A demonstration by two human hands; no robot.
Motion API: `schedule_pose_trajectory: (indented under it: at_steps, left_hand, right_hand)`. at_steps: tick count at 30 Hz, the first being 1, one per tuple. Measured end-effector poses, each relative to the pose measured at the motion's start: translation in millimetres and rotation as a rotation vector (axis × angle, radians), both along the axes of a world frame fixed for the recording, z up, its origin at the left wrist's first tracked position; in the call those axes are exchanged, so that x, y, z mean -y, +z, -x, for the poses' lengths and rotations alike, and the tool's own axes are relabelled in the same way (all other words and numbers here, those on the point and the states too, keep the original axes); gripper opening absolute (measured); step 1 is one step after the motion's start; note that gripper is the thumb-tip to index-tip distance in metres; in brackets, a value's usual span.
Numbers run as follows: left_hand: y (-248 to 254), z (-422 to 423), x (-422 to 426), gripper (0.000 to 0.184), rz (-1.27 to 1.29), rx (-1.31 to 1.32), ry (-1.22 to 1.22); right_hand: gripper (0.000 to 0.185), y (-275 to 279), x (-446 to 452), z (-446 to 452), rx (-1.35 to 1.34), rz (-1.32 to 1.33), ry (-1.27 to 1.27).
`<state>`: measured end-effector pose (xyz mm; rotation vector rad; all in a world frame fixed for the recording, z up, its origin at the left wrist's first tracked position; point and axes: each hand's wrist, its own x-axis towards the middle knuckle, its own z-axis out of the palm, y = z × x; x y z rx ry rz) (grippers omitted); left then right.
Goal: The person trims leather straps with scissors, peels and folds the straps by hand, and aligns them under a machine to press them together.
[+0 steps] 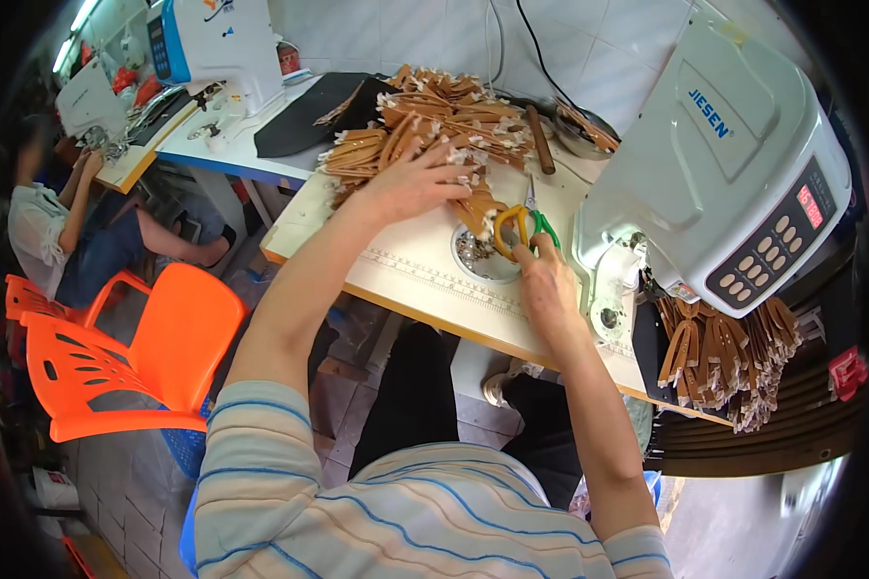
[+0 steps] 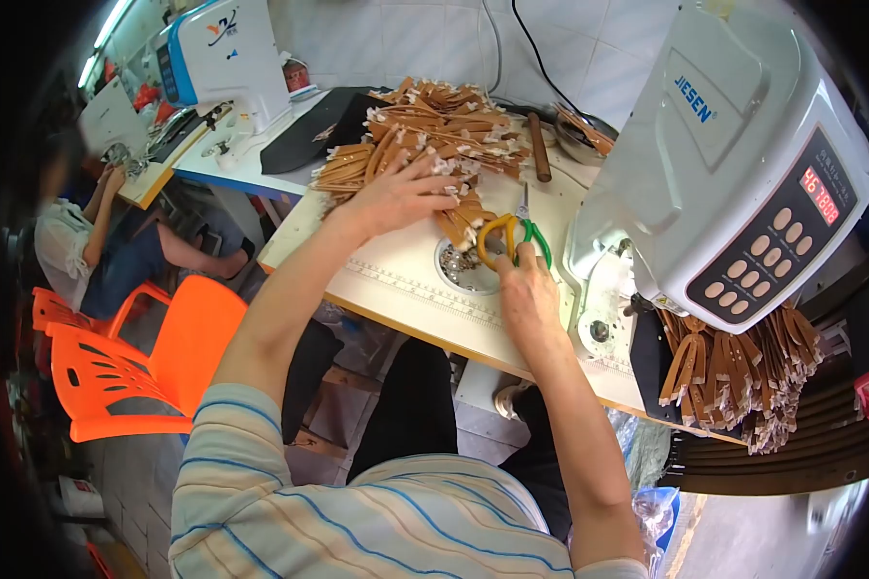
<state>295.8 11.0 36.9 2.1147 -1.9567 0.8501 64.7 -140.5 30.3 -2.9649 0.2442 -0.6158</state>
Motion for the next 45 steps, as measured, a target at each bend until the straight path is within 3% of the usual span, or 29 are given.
schedule_pose_trajectory:
  at_steps: [5, 8, 9, 12, 16, 21, 25, 27, 29, 32, 33, 35, 37, 40, 41, 43, 44, 45]
  left_hand:
    - [-7, 40, -18, 0.035, 0.132, 0.14, -0.022]
    - [1, 69, -36, 0.032, 0.537, -0.122, 0.197]
    - [3, 70, -41, 0.032, 0.529, -0.124, 0.201]
    - [4, 75, -56, 0.037, 0.358, -0.432, 0.628]
    - [4, 68, -55, 0.046, 0.292, -0.527, 0.653]
    - [4, 71, -47, 0.039, 0.412, -0.449, 0.696]
    - [0, 77, -52, 0.03, 0.524, -0.314, 0.472]
    - [-9, 72, -60, 0.026, 0.589, -0.49, 0.349]
    - [-9, 69, -62, 0.024, 0.619, -0.582, 0.286]
    - [8, 67, -64, 0.021, 0.776, -1.139, 0.163]
    - [8, 62, -64, 0.021, 0.774, -1.138, 0.161]
    - [7, 49, -62, 0.022, 0.612, -0.936, 0.218]
    - [10, 44, -59, 0.022, 0.53, -0.825, 0.238]
    - [7, 60, -57, 0.027, 0.574, -0.135, 0.277]
    - [7, 67, -58, 0.027, 0.564, -0.137, 0.265]
    - [14, 88, -64, 0.031, 0.617, -0.316, 0.209]
    - [20, 101, -68, 0.032, 0.648, -0.404, 0.181]
    - [35, 123, -75, 0.031, 0.691, -0.742, 0.064]
  right_hand:
    - [0.03, 0, 7, -8, 0.017, -0.017, -0.037]
    - [0.032, -6, 9, -5, 0.07, -0.003, -0.037]
    - [0.033, -8, 8, -4, 0.106, 0.026, -0.034]
    - [0.034, -10, -1, 2, 0.15, 0.055, -0.016]
    - [0.032, 0, -10, 11, 0.184, 0.036, 0.027]
    - [0.027, -4, -18, 17, 0.186, -0.102, 0.079]
    - [0.028, -9, -20, 17, 0.202, -0.173, 0.122]
    - [0.029, -4, -20, 14, 0.209, -0.188, 0.135]
    - [0.037, 3, -25, 11, 0.204, -0.426, 0.129]
    - [0.045, 9, -33, -2, 0.233, -0.624, 0.132]
    - [0.05, 11, -35, -9, 0.272, -0.698, 0.14]
    - [0.055, 19, -42, -9, 0.318, -0.773, 0.144]
    - [0.063, 51, -53, 8, 0.36, -1.06, 0.331]
    - [0.064, 108, -78, 71, 0.617, -1.178, 0.624]
    - [0.064, 122, -81, 87, 0.744, -1.139, 0.752]
    - [0.066, 148, -78, 101, 0.941, -0.942, 1.106]
    - [0.067, 156, -77, 114, 0.965, -0.954, 1.035]
    - [0.068, 162, -75, 129, 0.989, -0.965, 0.966]
